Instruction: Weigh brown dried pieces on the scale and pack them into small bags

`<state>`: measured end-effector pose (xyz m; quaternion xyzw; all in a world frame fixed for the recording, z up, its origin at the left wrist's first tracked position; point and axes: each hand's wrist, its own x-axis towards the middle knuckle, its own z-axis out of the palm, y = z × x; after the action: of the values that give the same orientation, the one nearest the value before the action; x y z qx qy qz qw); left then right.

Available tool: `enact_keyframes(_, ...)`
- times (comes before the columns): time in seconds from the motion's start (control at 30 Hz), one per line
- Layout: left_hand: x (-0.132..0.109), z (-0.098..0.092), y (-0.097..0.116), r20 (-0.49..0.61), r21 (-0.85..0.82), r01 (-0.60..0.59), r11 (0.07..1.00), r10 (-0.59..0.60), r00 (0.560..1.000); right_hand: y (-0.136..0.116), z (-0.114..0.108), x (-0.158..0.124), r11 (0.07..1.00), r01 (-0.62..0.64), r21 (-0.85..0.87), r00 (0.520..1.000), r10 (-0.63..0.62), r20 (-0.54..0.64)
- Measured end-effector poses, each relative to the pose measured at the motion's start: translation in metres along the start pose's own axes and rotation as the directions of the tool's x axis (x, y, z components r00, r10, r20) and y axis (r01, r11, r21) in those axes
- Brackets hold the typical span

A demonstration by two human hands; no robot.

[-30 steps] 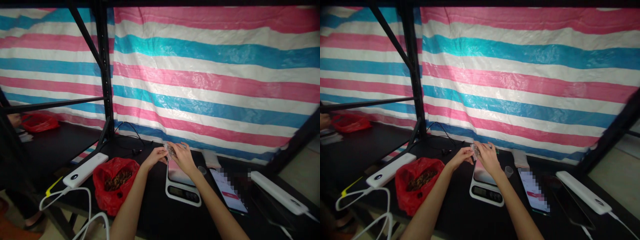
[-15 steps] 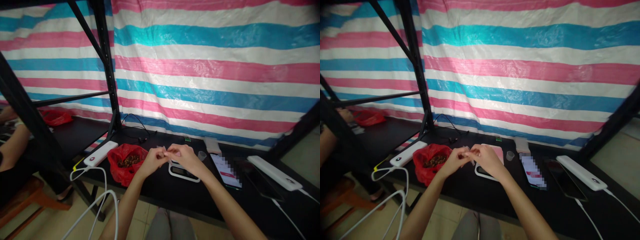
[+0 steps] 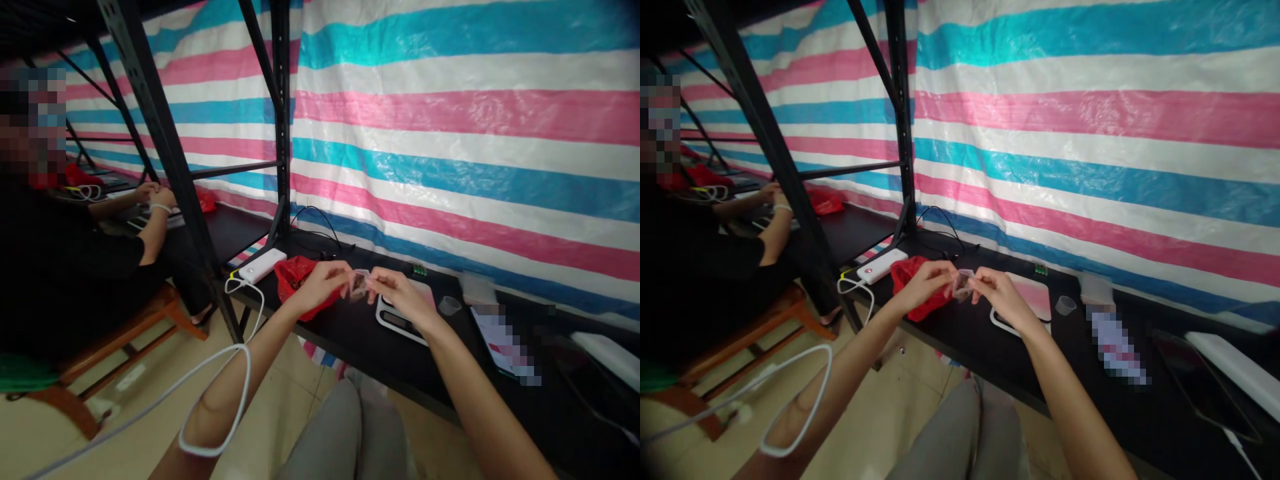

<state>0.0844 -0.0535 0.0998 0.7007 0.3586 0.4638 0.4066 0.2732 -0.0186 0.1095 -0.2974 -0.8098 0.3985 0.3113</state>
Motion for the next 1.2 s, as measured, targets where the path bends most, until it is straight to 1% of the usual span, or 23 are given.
enact_keyframes(0.07, -0.005, -0.013, 0.002, -0.081, 0.152, 0.011, 0.988, 0.001, 0.997, -0.002, 0.007, 0.002, 1.000, -0.004, -0.028, 1.000, 0.005, 0.008)
enact_keyframes(0.13, -0.009, -0.025, 0.004, -0.130, 0.341, 0.026, 0.940, 0.020, 0.991, -0.005, 0.015, 0.007, 0.999, -0.006, -0.049, 1.000, 0.007, 0.008)
enact_keyframes(0.2, -0.011, -0.035, 0.008, -0.154, 0.494, 0.034, 0.869, 0.049, 0.987, -0.007, 0.023, 0.015, 1.000, -0.008, -0.023, 1.000, 0.008, -0.021)
enact_keyframes(0.27, -0.012, -0.044, 0.014, -0.149, 0.566, 0.028, 0.824, 0.069, 0.986, -0.008, 0.032, 0.023, 0.999, -0.007, 0.047, 0.997, 0.010, -0.072)
enact_keyframes(0.3, -0.011, -0.048, 0.017, -0.143, 0.572, 0.016, 0.820, 0.081, 0.986, -0.007, 0.037, 0.028, 0.996, 0.002, 0.088, 0.993, 0.008, -0.117)
enact_keyframes(0.37, -0.009, -0.056, 0.022, -0.144, 0.529, -0.010, 0.849, 0.102, 0.984, -0.003, 0.048, 0.036, 0.985, 0.034, 0.170, 0.962, 0.013, -0.272)
enact_keyframes(0.43, -0.006, -0.063, 0.026, -0.172, 0.422, -0.022, 0.906, 0.104, 0.980, 0.002, 0.060, 0.041, 0.958, 0.046, 0.284, 0.899, 0.085, -0.430)
enact_keyframes(0.47, -0.004, -0.066, 0.026, -0.191, 0.356, -0.023, 0.934, 0.097, 0.977, 0.004, 0.065, 0.043, 0.929, 0.031, 0.369, 0.878, 0.151, -0.454)
enact_keyframes(0.5, -0.003, -0.069, 0.025, -0.208, 0.292, -0.022, 0.956, 0.086, 0.974, 0.007, 0.071, 0.045, 0.884, -0.003, 0.468, 0.882, 0.222, -0.416)
enact_keyframes(0.53, -0.001, -0.072, 0.024, -0.219, 0.241, -0.018, 0.970, 0.073, 0.973, 0.009, 0.075, 0.047, 0.822, -0.055, 0.567, 0.905, 0.281, -0.319)
enact_keyframes(0.57, 0.000, -0.074, 0.022, -0.227, 0.208, -0.011, 0.978, 0.059, 0.972, 0.011, 0.078, 0.049, 0.751, -0.114, 0.650, 0.930, 0.311, -0.196)
enact_keyframes(0.6, 0.001, -0.077, 0.020, -0.232, 0.196, 0.003, 0.981, 0.044, 0.972, 0.013, 0.081, 0.051, 0.686, -0.162, 0.710, 0.944, 0.318, -0.091)
enact_keyframes(0.63, 0.001, -0.080, 0.017, -0.236, 0.207, 0.021, 0.978, 0.029, 0.971, 0.015, 0.082, 0.054, 0.638, -0.186, 0.748, 0.949, 0.313, -0.031)
enact_keyframes(0.67, 0.001, -0.084, 0.013, -0.242, 0.241, 0.045, 0.969, 0.015, 0.970, 0.017, 0.082, 0.057, 0.612, -0.183, 0.769, 0.951, 0.309, -0.020)
enact_keyframes(0.7, 0.000, -0.087, 0.010, -0.246, 0.294, 0.072, 0.953, 0.003, 0.969, 0.021, 0.081, 0.061, 0.610, -0.159, 0.776, 0.949, 0.311, -0.050)
enact_keyframes(0.77, -0.003, -0.095, 0.002, -0.263, 0.418, 0.131, 0.899, -0.018, 0.965, 0.028, 0.078, 0.069, 0.662, -0.105, 0.742, 0.940, 0.309, -0.143)
enact_keyframes(0.83, -0.006, -0.102, -0.007, -0.294, 0.503, 0.188, 0.844, -0.037, 0.955, 0.035, 0.074, 0.075, 0.754, -0.088, 0.651, 0.940, 0.280, -0.197)
enact_keyframes(0.9, -0.008, -0.106, -0.016, -0.331, 0.519, 0.226, 0.824, -0.050, 0.942, 0.041, 0.069, 0.081, 0.842, -0.079, 0.534, 0.947, 0.230, -0.224)
enact_keyframes(0.93, -0.009, -0.107, -0.020, -0.338, 0.515, 0.226, 0.827, -0.047, 0.940, 0.042, 0.067, 0.083, 0.877, -0.071, 0.474, 0.952, 0.202, -0.229)
enact_keyframes(1.0, -0.009, -0.107, -0.029, -0.318, 0.513, 0.185, 0.838, -0.014, 0.948, 0.043, 0.063, 0.086, 0.934, -0.051, 0.354, 0.966, 0.136, -0.220)
enact_keyframes(1.07, -0.008, -0.105, -0.036, -0.268, 0.525, 0.120, 0.843, 0.030, 0.963, 0.041, 0.059, 0.088, 0.973, -0.027, 0.229, 0.982, 0.069, -0.177)
enact_keyframes(1.13, -0.006, -0.104, -0.041, -0.224, 0.540, 0.074, 0.838, 0.059, 0.973, 0.038, 0.055, 0.090, 0.993, 0.012, 0.119, 0.992, 0.003, -0.123)
enact_keyframes(1.2, -0.004, -0.102, -0.043, -0.193, 0.555, 0.064, 0.829, 0.054, 0.980, 0.034, 0.053, 0.092, 0.997, 0.060, 0.042, 0.994, -0.055, -0.096)
